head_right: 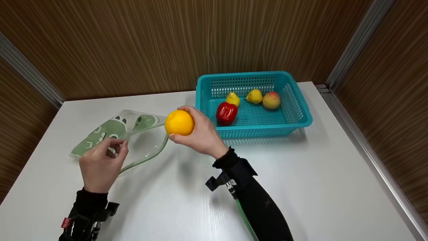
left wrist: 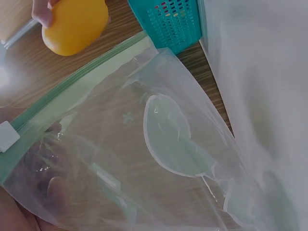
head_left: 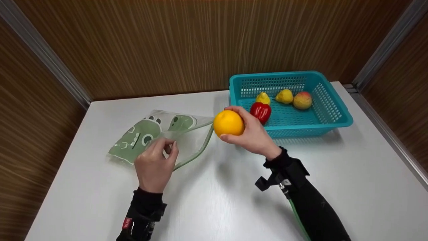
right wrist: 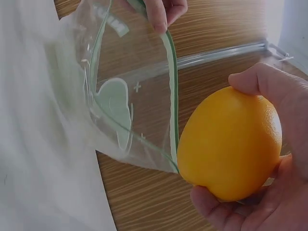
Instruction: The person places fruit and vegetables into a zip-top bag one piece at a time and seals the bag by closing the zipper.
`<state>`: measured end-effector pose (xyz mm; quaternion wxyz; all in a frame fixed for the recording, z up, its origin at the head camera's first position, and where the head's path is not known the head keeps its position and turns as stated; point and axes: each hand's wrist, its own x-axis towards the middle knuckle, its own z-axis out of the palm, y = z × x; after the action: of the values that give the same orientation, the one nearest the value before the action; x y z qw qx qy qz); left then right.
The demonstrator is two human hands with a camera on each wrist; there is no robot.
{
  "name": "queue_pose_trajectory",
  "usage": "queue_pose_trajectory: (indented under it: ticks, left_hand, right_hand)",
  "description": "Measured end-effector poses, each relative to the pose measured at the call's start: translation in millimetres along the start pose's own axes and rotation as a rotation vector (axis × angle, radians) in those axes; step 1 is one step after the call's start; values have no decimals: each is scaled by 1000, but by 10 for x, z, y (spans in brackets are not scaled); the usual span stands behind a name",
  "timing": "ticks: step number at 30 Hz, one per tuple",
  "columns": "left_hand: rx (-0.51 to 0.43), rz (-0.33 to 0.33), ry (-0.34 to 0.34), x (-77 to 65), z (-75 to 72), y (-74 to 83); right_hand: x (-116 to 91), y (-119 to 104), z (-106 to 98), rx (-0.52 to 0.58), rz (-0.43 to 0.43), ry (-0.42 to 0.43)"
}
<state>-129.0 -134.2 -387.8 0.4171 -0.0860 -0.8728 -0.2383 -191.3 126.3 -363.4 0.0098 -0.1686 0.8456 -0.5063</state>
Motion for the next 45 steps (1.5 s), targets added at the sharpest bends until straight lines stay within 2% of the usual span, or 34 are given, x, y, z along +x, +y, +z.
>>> queue_pose_trajectory:
  ticks: [5, 11, 19, 29, 37, 45]
  left_hand:
    - [-4, 2, -9, -8, 26, 28]
    - [-7, -13, -20, 2, 5, 44]
    - [-33, -24, -7, 14, -3, 50]
    - [-67, 4, -7, -5, 5, 82]
    - [-121, 40, -17, -38, 24, 150]
    - [-133, 45, -6, -61, 19, 175]
  right_hand:
    - [-22, -55, 162, 5, -53, 27]
    - [-78, -123, 294, -46, -124, 37]
    - [-156, -166, 434, -183, -209, 38]
    - [-207, -97, 673, -376, -268, -24]
    - [-235, -36, 850, -478, -227, 36]
    - [-237, 61, 1023, -554, -181, -24]
